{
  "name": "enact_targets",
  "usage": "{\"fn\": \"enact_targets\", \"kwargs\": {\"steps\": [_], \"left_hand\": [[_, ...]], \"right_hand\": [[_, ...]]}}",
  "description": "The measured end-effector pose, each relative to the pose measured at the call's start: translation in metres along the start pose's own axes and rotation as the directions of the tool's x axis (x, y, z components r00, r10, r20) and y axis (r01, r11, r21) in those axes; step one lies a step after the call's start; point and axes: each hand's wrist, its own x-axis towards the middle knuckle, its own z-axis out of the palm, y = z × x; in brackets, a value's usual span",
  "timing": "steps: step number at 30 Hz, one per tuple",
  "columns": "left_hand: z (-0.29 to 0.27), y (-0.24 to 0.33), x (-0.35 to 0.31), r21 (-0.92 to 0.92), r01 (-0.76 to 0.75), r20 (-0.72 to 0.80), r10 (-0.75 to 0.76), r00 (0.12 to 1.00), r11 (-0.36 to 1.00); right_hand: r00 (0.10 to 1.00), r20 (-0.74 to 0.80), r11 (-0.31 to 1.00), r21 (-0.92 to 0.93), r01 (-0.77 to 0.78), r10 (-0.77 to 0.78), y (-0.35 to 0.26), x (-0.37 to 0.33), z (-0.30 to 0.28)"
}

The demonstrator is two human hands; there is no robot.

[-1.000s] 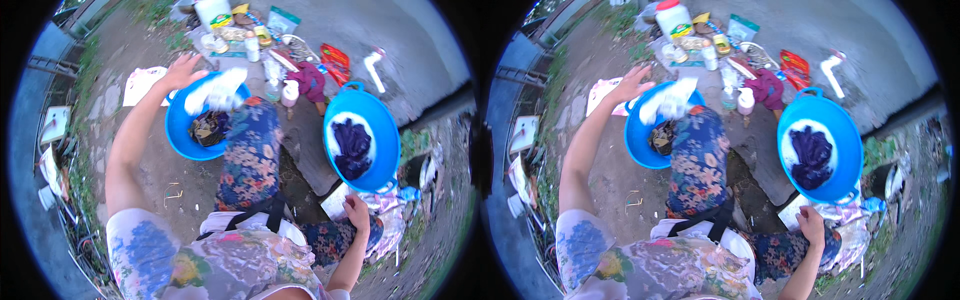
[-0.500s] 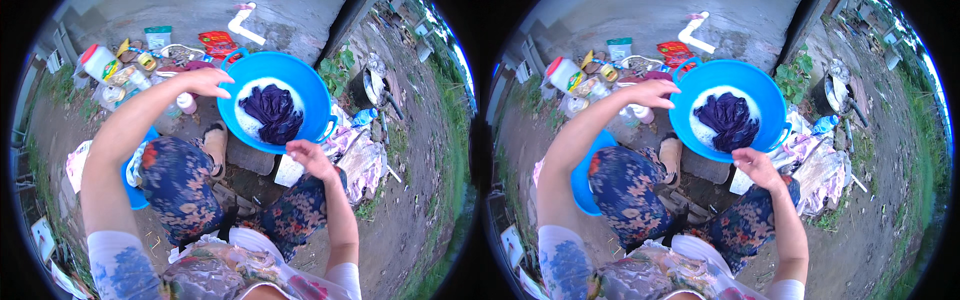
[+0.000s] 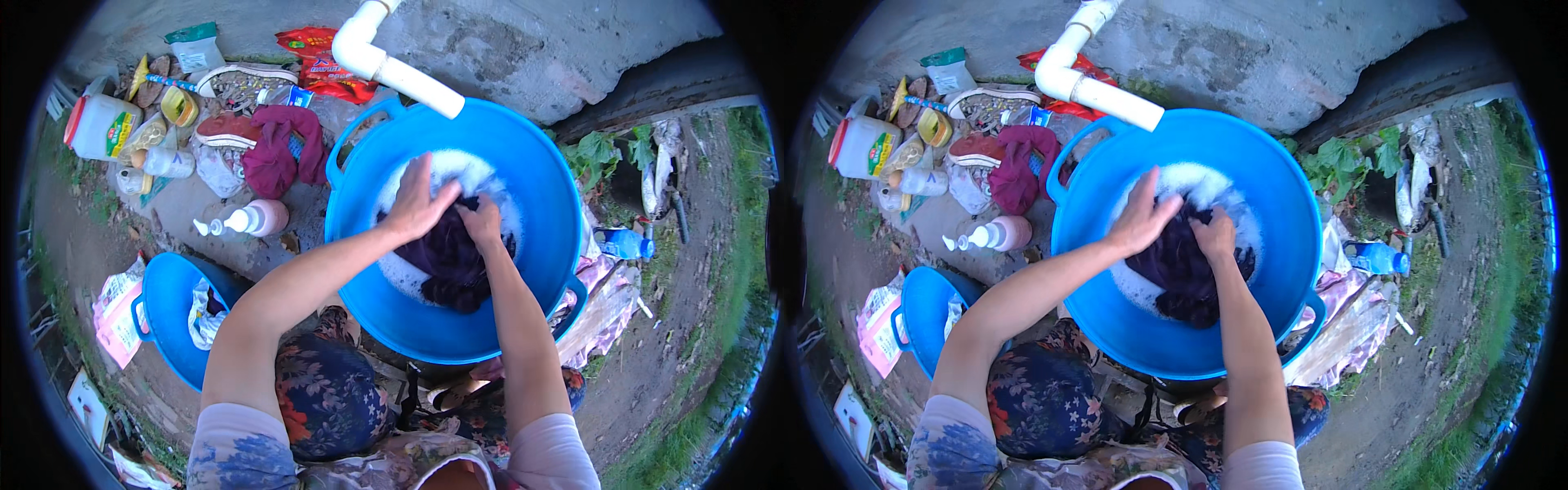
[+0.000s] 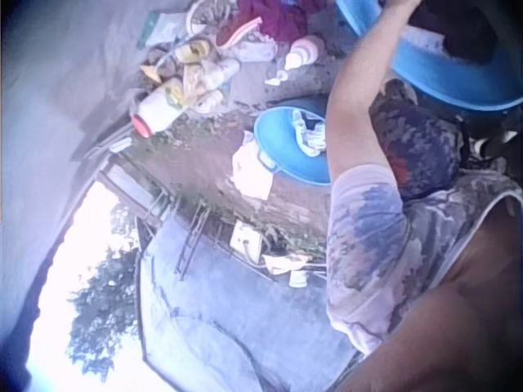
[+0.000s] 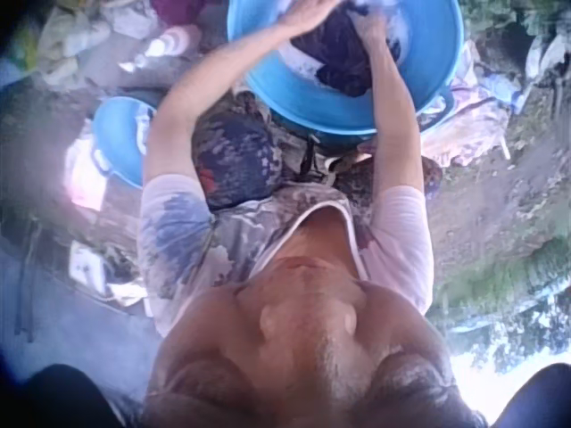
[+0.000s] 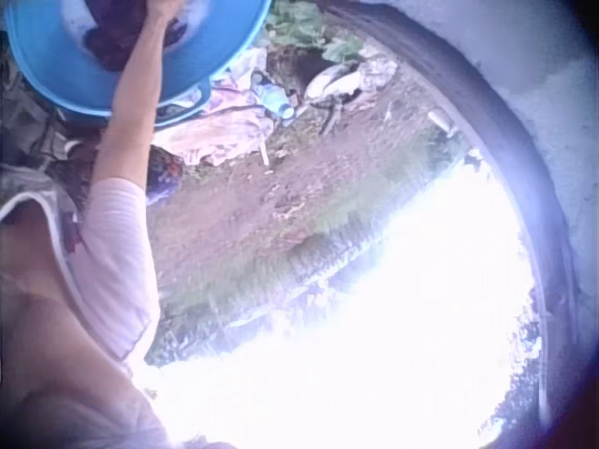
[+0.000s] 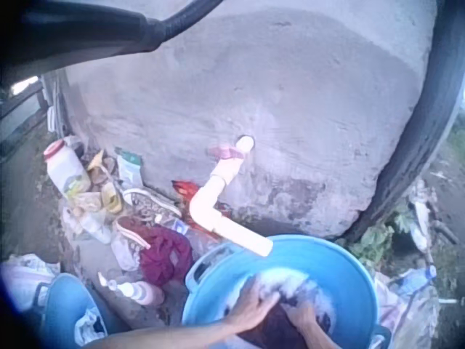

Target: The person washes clothes by hand in a blue basin filled with soapy water. They scrub a dark garment and a plaid shirt, rinse them, and use a wooden board to press and wring out excess water.

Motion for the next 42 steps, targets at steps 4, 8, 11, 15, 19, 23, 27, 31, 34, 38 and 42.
{"fn": "enact_targets", "kwargs": {"steps": [4, 8, 11, 15, 19, 23, 27, 31, 34, 38, 42], "left_hand": [[0.0, -0.005, 0.042, -0.608, 0.29, 0.221, -0.193, 0.956, 0.739], [0.038, -0.054, 0.033, -0.586, 0.626, 0.741, 0.028, 0.671, 0.514], [0.007, 0.021, -0.009, -0.391, 0.59, 0.709, -0.176, 0.682, 0.707], [0.012, 0.003, -0.026, -0.072, 0.321, 0.459, -0.254, 0.851, 0.944], [0.034, -0.021, -0.058, 0.606, -0.171, 0.356, -0.072, 0.932, 0.777], [0.033, -0.028, -0.05, 0.537, -0.137, 0.448, -0.144, 0.882, 0.832], [0.033, -0.056, -0.056, 0.13, 0.088, 0.331, -0.127, 0.935, 0.988], [0.035, -0.034, -0.04, 0.769, -0.223, 0.431, -0.228, 0.873, 0.599], [0.06, -0.049, -0.049, 0.885, -0.324, 0.412, -0.237, 0.88, 0.334], [0.037, -0.039, -0.045, 0.534, -0.106, 0.476, -0.195, 0.858, 0.839], [0.044, -0.05, -0.049, 0.625, -0.049, 0.378, -0.247, 0.892, 0.779]], "right_hand": [[0.953, 0.293, 0.609, 0.744, -0.274, 0.07, -0.075, -0.066, -0.07], [0.996, 0.094, 0.319, 0.943, -0.09, 0.003, -0.131, -0.08, -0.104], [0.999, -0.039, 0.314, 0.949, 0.04, -0.008, -0.093, -0.028, -0.126], [0.917, 0.021, 0.614, 0.737, -0.284, 0.399, -0.033, 0.04, -0.093], [0.879, -0.477, 0.971, -0.213, -0.104, -0.011, -0.033, 0.02, -0.001], [0.985, -0.002, 0.914, 0.373, -0.16, 0.173, 0.042, 0.003, -0.014], [0.937, -0.032, 0.938, -0.01, 0.347, -0.347, -0.033, -0.103, 0.013], [0.933, -0.175, 0.894, -0.386, 0.229, -0.314, -0.042, -0.045, 0.086], [0.984, -0.176, 0.998, -0.064, 0.019, -0.03, -0.054, 0.038, 0.064], [0.992, 0.042, 0.948, 0.295, -0.123, 0.116, -0.025, 0.036, -0.003], [0.938, 0.103, 0.925, -0.165, 0.343, -0.33, -0.022, -0.055, -0.012]]}}
